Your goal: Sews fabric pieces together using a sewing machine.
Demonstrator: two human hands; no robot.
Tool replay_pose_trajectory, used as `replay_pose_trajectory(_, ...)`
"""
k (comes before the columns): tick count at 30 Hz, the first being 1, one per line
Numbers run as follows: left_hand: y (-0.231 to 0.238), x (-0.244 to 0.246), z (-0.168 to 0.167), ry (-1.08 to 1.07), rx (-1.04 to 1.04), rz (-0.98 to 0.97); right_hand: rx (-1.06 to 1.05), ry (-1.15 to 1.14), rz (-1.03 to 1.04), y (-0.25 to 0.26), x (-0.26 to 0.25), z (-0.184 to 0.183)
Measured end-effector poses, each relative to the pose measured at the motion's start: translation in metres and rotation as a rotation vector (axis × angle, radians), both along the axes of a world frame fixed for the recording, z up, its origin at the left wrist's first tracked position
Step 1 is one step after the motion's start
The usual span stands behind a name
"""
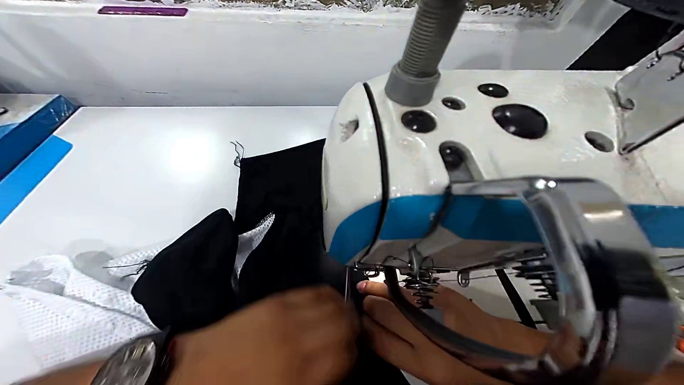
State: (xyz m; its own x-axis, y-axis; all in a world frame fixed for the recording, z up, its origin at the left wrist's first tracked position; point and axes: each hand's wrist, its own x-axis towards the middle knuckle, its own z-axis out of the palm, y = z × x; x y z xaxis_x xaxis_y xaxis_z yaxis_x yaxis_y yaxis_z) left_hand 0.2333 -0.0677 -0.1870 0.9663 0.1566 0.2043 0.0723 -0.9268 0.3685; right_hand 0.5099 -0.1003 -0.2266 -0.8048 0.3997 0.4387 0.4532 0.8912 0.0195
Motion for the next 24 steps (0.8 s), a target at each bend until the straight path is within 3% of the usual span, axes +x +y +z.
replay_pose_trajectory(2, 0.03, 0.0, -0.026, -0.021, 0.252, 0.07, -0.061, 0.022, -0.006, 0.006, 0.008, 0.003)
replay_pose_trajectory(6, 0.022, -0.001, -0.033, -0.006, 0.395, 0.138, -0.127, -0.076, -0.02, 0.013, 0.02, 0.014)
replay_pose_trajectory(13, 0.016, -0.001, -0.032, 0.007, 0.418, 0.171, -0.238, -0.035, 0.024, 0.015, 0.025, 0.014)
replay_pose_trajectory(24, 0.028, -0.001, -0.031, -0.019, 0.365, 0.202, -0.176, -0.087, -0.039, 0.021, 0.024, 0.015)
